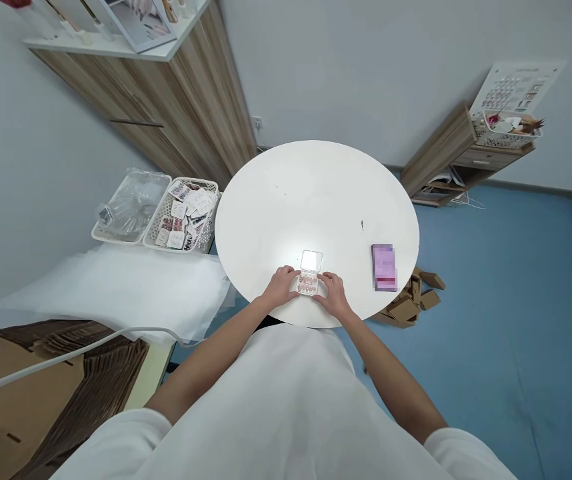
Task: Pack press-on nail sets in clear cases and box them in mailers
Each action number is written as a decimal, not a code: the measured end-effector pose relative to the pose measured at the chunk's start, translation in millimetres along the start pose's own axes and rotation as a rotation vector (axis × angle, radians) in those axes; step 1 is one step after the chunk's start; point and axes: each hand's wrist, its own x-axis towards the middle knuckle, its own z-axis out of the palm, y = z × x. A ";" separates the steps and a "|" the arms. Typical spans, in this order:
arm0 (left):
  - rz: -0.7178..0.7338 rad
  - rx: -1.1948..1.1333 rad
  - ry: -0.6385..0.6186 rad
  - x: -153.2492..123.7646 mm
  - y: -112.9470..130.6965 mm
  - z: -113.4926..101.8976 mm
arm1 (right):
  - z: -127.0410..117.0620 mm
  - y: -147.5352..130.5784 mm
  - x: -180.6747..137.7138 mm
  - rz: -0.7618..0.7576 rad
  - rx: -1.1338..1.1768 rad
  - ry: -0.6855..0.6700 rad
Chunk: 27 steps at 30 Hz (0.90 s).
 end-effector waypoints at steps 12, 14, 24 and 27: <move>-0.080 0.193 -0.121 9.7 -0.8 13.7 | 6.2 7.5 8.1 0.091 -0.094 -0.109; -0.098 0.191 -0.146 10.1 -0.9 14.0 | 6.5 6.9 9.8 0.108 -0.119 -0.119; -0.086 0.137 -0.198 13.0 4.5 15.6 | 4.0 5.7 13.4 0.135 -0.129 -0.140; -0.073 0.102 -0.169 10.9 4.9 17.2 | 4.1 5.7 12.9 0.128 -0.105 -0.118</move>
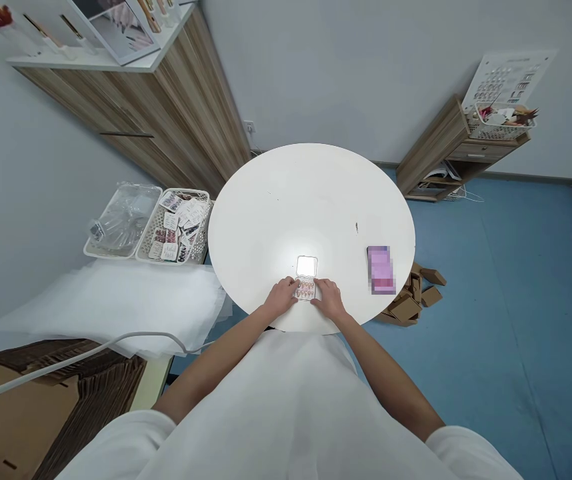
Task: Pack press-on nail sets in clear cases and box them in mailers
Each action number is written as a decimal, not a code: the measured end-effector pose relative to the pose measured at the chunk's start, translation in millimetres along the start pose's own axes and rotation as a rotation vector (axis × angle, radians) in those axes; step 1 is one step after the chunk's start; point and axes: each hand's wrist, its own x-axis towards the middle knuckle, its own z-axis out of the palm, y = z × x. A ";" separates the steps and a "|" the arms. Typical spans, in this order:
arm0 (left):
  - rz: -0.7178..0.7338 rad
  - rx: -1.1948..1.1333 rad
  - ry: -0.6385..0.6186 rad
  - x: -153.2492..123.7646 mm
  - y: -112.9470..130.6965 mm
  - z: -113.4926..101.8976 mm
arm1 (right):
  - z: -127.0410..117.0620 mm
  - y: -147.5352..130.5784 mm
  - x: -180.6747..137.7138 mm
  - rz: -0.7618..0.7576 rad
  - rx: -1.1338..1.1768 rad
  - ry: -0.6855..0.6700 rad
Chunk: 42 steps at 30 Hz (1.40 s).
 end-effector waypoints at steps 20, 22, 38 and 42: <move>-0.455 -0.966 0.196 -9.2 -0.6 16.9 | 4.4 -19.4 -2.1 0.294 0.765 0.071; -0.470 -1.105 0.195 -13.5 -0.3 14.1 | 1.3 -20.5 -5.3 0.258 0.829 0.065; -0.391 -1.464 0.022 -29.6 31.6 -12.4 | -39.8 -3.3 -17.1 0.285 1.155 -0.055; -0.392 -1.471 -0.016 -32.7 34.9 -10.2 | -47.2 -5.7 -16.4 0.246 1.147 -0.036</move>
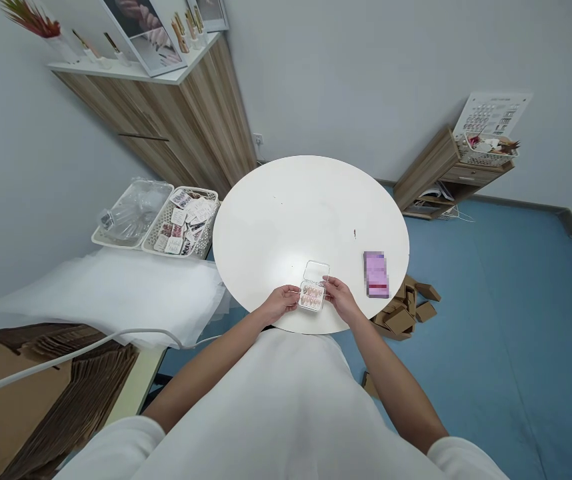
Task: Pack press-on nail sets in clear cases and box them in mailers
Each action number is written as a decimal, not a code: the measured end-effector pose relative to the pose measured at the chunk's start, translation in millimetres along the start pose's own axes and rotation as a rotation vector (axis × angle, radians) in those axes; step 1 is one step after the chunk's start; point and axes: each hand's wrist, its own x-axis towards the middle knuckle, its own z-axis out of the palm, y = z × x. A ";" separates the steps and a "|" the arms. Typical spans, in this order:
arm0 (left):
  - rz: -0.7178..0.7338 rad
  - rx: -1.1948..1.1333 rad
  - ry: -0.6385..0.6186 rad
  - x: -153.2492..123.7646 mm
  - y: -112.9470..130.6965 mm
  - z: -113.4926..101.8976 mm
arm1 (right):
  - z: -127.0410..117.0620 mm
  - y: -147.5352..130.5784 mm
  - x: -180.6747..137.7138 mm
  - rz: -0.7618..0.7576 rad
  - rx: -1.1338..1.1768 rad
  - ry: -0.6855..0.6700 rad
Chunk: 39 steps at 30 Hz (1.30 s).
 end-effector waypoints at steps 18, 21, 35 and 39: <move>0.006 -0.231 0.011 -2.5 -2.4 -1.7 | 13.1 -1.3 -13.8 -0.118 0.076 -0.037; 0.015 -0.270 0.015 -2.6 -4.2 -1.6 | 13.7 -0.7 -14.6 -0.100 0.087 -0.029; 0.068 -0.148 0.083 -2.4 -7.6 6.5 | 18.9 12.5 -35.4 0.059 -0.033 0.060; 0.087 0.031 0.113 -3.7 -8.8 5.6 | 20.8 12.8 -35.6 0.015 -0.042 0.116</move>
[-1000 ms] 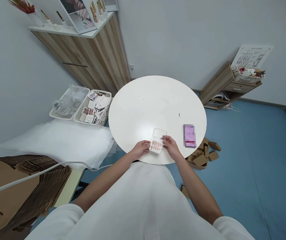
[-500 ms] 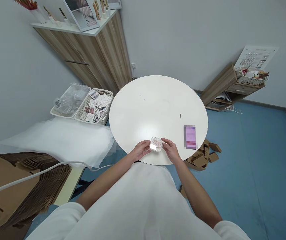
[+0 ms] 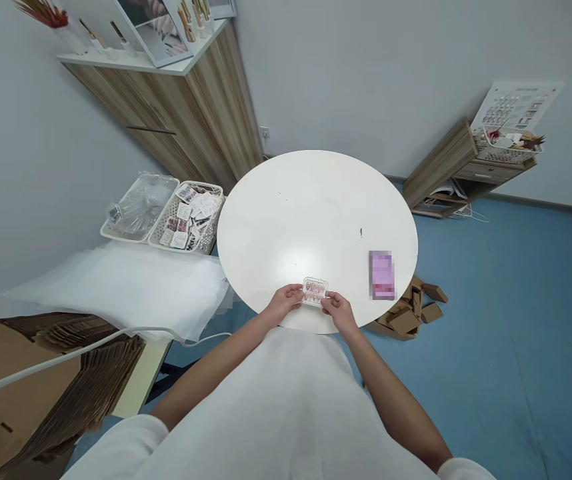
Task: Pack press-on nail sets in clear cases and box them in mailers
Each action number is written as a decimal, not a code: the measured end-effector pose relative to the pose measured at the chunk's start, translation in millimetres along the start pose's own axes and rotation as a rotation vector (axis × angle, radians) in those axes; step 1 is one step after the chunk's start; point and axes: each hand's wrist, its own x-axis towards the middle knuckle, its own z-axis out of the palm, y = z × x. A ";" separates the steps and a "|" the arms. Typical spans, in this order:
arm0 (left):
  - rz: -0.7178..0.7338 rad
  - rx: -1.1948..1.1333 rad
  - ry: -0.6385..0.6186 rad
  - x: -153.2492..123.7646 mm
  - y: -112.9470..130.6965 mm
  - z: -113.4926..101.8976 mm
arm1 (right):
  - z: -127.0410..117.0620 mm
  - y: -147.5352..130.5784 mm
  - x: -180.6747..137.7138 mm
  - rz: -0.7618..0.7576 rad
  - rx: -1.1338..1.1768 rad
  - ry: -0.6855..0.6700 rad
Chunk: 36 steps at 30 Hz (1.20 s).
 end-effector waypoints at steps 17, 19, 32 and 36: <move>0.133 0.398 0.002 0.6 13.5 -24.2 | 13.5 -9.0 26.6 -0.195 -0.338 -0.103; 0.122 0.388 0.003 0.0 16.1 -29.8 | 14.4 -14.4 28.7 -0.304 -0.464 -0.123; 0.136 0.446 0.025 7.4 42.8 -88.3 | 74.7 -23.0 54.5 -0.568 -0.783 -0.235; 0.192 0.362 0.112 14.7 51.8 -117.0 | 107.4 -27.8 66.1 -0.526 -0.754 -0.200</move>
